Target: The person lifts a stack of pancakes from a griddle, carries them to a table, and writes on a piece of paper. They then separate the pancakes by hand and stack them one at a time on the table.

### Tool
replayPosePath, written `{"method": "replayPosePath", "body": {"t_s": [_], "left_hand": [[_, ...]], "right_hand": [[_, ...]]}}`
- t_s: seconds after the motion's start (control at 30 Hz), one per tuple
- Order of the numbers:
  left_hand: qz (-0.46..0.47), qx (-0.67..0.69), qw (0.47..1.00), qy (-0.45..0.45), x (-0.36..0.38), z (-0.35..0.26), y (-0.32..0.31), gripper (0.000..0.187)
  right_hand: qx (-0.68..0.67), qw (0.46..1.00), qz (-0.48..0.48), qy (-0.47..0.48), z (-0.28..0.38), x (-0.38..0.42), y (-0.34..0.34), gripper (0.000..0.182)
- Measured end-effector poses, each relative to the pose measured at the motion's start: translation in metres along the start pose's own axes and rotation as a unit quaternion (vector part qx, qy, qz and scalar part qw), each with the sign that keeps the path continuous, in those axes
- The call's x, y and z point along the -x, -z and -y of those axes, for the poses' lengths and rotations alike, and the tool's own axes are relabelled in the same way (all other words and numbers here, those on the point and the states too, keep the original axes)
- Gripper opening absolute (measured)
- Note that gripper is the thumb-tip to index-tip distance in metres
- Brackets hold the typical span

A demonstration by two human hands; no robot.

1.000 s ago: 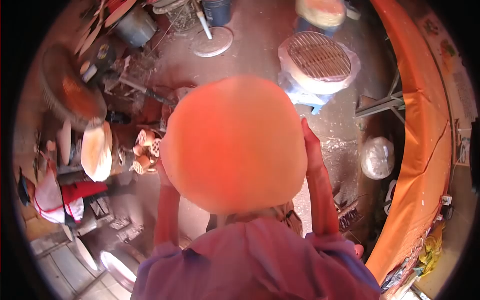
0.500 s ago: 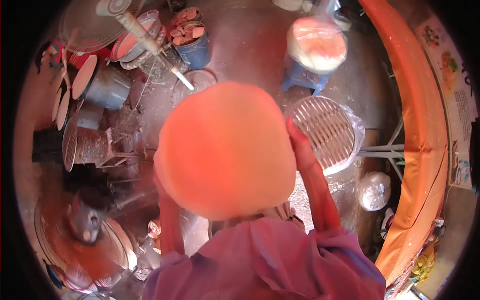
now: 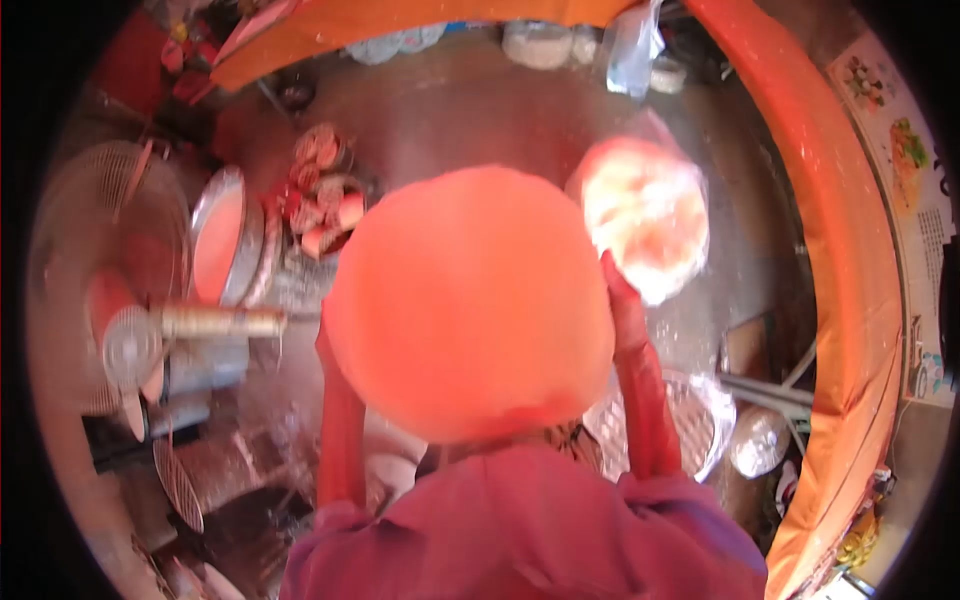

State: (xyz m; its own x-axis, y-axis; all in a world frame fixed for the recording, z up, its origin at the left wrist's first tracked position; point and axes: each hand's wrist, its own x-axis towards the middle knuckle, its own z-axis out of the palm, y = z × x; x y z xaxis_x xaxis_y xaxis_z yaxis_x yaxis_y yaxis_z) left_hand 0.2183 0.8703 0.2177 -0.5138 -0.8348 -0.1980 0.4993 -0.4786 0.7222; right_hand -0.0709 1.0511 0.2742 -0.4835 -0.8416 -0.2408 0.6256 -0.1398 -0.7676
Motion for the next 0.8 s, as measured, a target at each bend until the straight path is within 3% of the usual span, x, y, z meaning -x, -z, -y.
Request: {"method": "replayPosePath", "body": {"t_s": [0.1,0.13,0.23,0.33,0.43,0.57,0.63,0.7,0.8], "left_hand": [[-0.026,-0.039,0.999,0.001,-0.099,-0.005,-0.017,0.04],[-0.014,-0.062,0.998,-0.006,-0.13,-0.009,-0.025,0.039],[0.02,-0.166,0.985,-0.044,-0.221,-0.02,-0.054,0.038],[0.065,-0.311,0.941,-0.113,-0.318,-0.021,-0.082,0.037],[0.102,-0.396,0.896,-0.171,-0.425,-0.013,-0.108,0.036],[0.128,-0.341,0.925,-0.106,-0.58,-0.008,-0.178,0.036],[0.118,-0.314,0.941,-0.036,-0.629,-0.012,-0.215,0.037],[0.123,-0.315,0.941,-0.034,-0.693,0.0,-0.227,0.035],[0.128,-0.235,0.963,0.02,-0.783,0.011,-0.269,0.036]], "right_hand": [[-0.011,0.993,0.055,-0.108,0.029,-0.103,0.016,0.059],[-0.02,0.991,0.076,-0.108,0.043,-0.133,0.015,0.06],[-0.023,0.997,0.002,-0.08,0.089,-0.218,-0.004,0.053],[-0.062,0.995,0.036,-0.073,0.124,-0.303,-0.001,0.053],[-0.078,0.994,-0.011,-0.07,0.148,-0.392,0.012,0.053],[0.005,0.999,-0.031,0.014,0.187,-0.505,0.038,0.058],[-0.057,0.998,-0.041,-0.008,0.208,-0.548,0.048,0.055],[-0.104,0.993,-0.06,0.012,0.234,-0.594,0.058,0.055],[-0.094,0.99,-0.092,0.047,0.279,-0.648,0.067,0.054]]}}
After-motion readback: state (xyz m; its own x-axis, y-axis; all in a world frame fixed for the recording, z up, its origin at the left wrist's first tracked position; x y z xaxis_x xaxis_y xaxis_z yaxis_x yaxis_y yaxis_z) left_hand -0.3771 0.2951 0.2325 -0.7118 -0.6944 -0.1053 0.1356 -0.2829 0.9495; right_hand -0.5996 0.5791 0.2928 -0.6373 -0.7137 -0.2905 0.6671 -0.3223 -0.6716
